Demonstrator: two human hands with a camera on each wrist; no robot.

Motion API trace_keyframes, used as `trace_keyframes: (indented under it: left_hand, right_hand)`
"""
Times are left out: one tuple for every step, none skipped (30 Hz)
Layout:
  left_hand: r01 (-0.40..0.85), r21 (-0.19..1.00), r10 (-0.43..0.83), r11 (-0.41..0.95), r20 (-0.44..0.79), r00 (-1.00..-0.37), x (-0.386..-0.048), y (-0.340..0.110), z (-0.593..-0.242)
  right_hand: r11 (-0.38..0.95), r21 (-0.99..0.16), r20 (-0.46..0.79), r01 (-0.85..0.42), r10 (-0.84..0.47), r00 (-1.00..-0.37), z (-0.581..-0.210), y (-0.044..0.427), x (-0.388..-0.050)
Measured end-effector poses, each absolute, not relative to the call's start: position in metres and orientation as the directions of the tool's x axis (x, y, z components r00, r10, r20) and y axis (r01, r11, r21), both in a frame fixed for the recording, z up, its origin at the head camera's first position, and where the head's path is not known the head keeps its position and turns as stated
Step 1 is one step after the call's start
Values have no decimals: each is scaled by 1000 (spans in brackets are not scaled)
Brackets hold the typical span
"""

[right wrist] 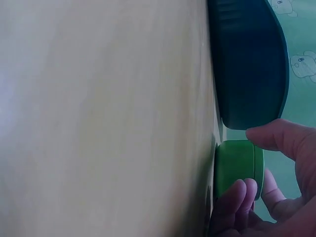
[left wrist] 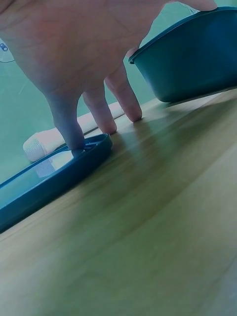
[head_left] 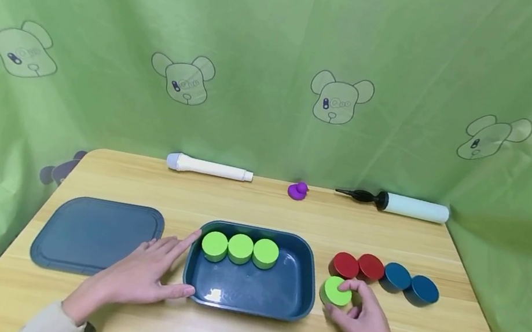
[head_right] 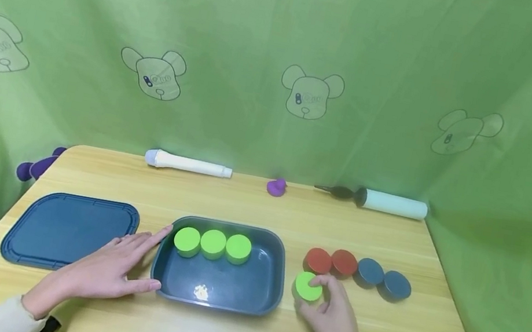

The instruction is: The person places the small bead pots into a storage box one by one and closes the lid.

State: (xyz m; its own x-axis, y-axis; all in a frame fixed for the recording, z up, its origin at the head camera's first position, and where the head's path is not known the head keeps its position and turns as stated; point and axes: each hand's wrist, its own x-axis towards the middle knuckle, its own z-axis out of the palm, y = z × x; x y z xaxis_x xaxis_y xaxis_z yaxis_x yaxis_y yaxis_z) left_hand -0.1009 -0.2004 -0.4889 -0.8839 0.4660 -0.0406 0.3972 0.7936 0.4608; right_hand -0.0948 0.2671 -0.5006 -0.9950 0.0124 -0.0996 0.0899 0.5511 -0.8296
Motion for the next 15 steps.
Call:
trace_keyframes:
  left_hand:
    - [397, 462, 466, 793, -39, -884, -101, -200, -489]
    - [397, 463, 465, 792, -38, -884, -100, -200, -490]
    - [396, 463, 464, 793, -38, -885, -100, -200, -490]
    - [396, 464, 465, 792, -38, -885, -100, -200, -491]
    - [396, 465, 465, 792, -39, -884, -100, -199, -491]
    - [398, 465, 467, 791, -38, -883, -100, -199, -491]
    - [400, 465, 469, 790, -37, -883, -99, -199, -491]
    - [402, 464, 470, 789, -36, -882, -99, -199, -491]
    - [404, 462, 471, 790, -34, -882, -100, -199, -491]
    - [407, 460, 472, 789, -29, -881, -100, -199, -491]
    - [410, 457, 472, 789, -24, -881, -100, -200, -490]
    - [414, 453, 473, 790, -19, -881, -100, -200, -490]
    - [415, 452, 473, 789, -17, -881, -101, -200, -491]
    - [415, 452, 473, 789, -17, -881, -101, -200, -491]
    - [416, 453, 474, 788, -18, -880, -101, -200, -492]
  right_hand:
    - [555, -828, -99, 87, 10, -995, -500, 267, -95]
    - [558, -826, -98, 86, 8, -995, -500, 267, -95]
    - [561, -823, -99, 86, 7, -995, -499, 266, -95]
    - [567, -819, -100, 86, 6, -995, -499, 267, -96]
    - [574, -815, -99, 84, 5, -995, -499, 267, -96]
    - [577, -812, -100, 86, 7, -995, -499, 267, -96]
    - [583, -808, -100, 85, 7, -995, -499, 267, -96]
    - [589, -804, -100, 83, 5, -995, -499, 267, -96]
    - [597, -798, -100, 83, 4, -995, -499, 267, -96]
    - [606, -792, -99, 79, 1, -995, -499, 267, -96]
    - [620, -781, -98, 78, 2, -995, -499, 267, -96]
    - [633, -770, -97, 77, 2, -995, -498, 266, -96]
    - [647, -758, -97, 76, 4, -995, -497, 266, -95]
    - [662, -746, -97, 76, 5, -995, -495, 267, -95]
    - [676, -733, -97, 77, 8, -995, -494, 267, -94]
